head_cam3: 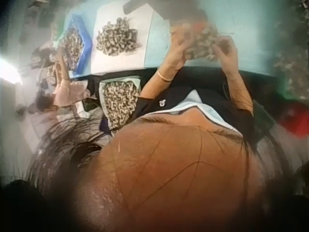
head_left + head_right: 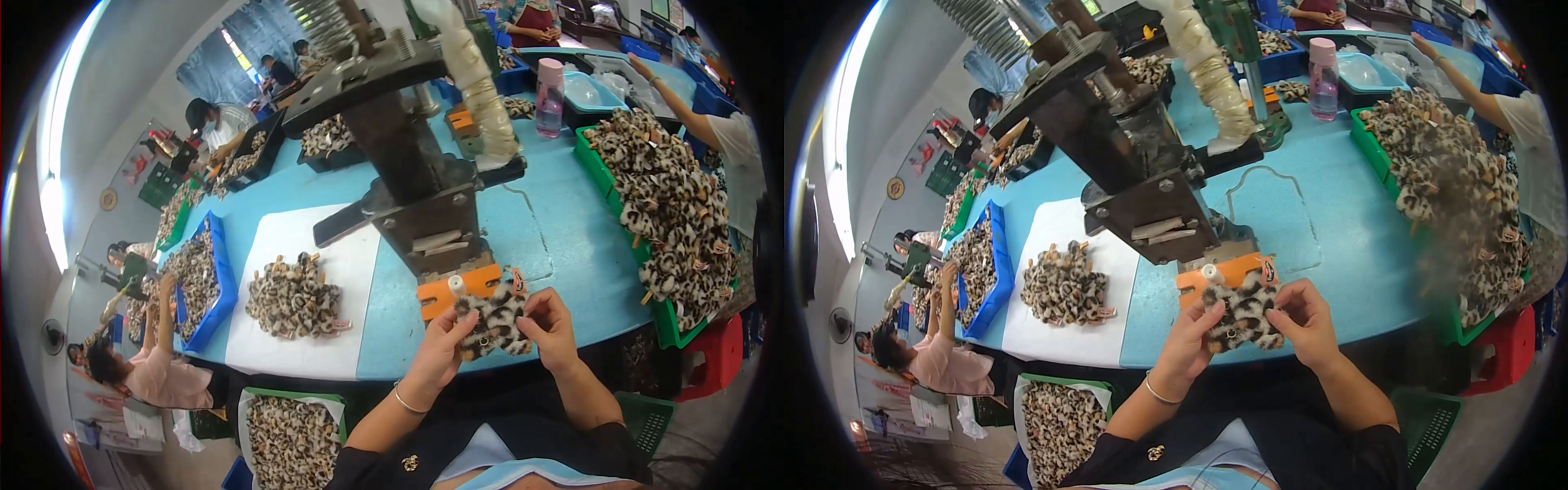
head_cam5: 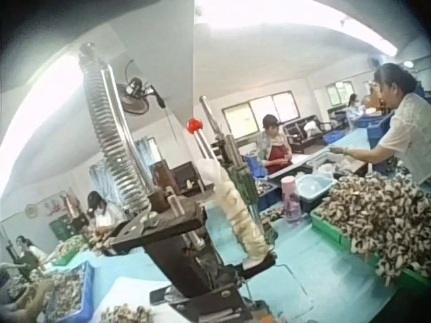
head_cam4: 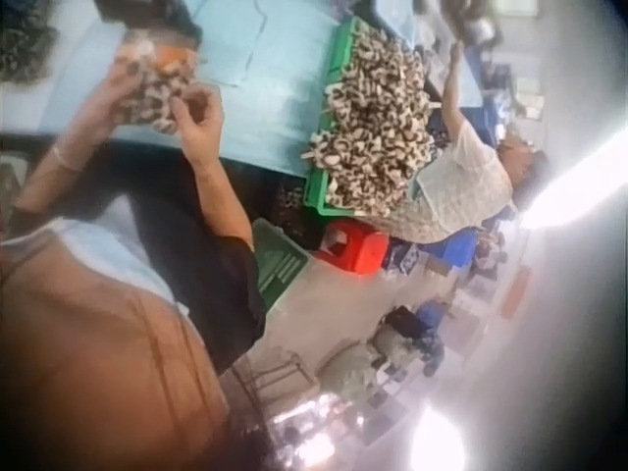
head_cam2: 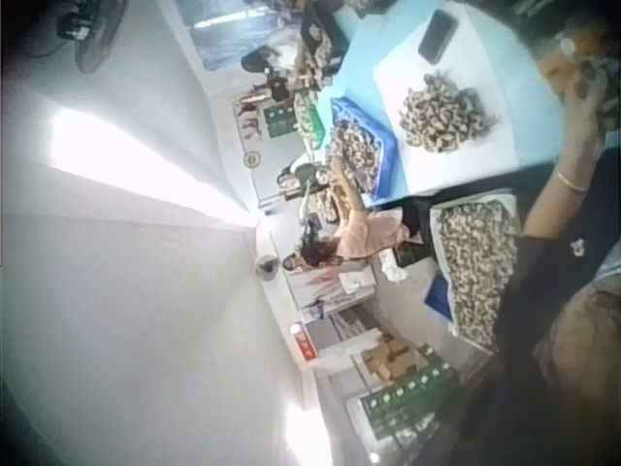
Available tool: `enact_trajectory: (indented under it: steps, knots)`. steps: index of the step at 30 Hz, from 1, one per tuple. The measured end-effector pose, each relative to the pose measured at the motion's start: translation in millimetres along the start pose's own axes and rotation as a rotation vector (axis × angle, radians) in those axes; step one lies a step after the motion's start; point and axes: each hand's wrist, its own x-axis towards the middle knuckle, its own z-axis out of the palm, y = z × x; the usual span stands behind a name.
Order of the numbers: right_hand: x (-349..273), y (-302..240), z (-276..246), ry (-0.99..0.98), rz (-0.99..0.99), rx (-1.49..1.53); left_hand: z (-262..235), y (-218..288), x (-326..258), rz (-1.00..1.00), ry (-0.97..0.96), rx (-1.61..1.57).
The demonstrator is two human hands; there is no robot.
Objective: The person assembles small plastic components and fabric parts using a manual press machine.
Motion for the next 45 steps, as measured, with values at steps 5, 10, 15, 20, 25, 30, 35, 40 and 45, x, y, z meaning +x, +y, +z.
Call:
enact_trajectory:
  steps: [5,10,15,20,25,30,35,40,45]
  knots:
    - [2.9,6.4,5.2,0.009,0.149,0.147,-10.9,-4.7,-11.5,0.074,0.032,-0.072]
    - [4.9,14.6,25.2,0.146,0.216,0.313,-18.1,4.4,-13.9,0.146,-0.148,-0.181]
    - [-10.0,36.9,45.9,0.107,-0.062,-0.050,-18.1,-6.4,-14.9,0.226,-0.005,-0.070]
    - [8.3,6.0,23.5,0.057,0.172,-0.021,-43.5,12.0,-19.3,0.162,-0.114,0.134]
    - [31.4,-12.3,28.7,-0.288,0.511,-0.108,-29.6,14.2,-15.8,0.231,0.013,0.415]
    - [26.8,4.4,29.9,-0.378,0.545,0.071,-44.5,20.9,-18.5,0.179,-0.089,0.404]
    - [32.7,16.9,25.5,-0.400,0.513,0.194,-72.9,17.7,-9.2,0.090,-0.446,0.398]
    - [63.4,3.9,40.3,-0.259,0.554,0.265,-54.2,25.4,11.7,-0.004,-0.219,0.000]
    - [74.5,35.2,41.6,0.006,-0.026,-0.518,-36.9,26.5,30.5,0.177,0.097,0.165]
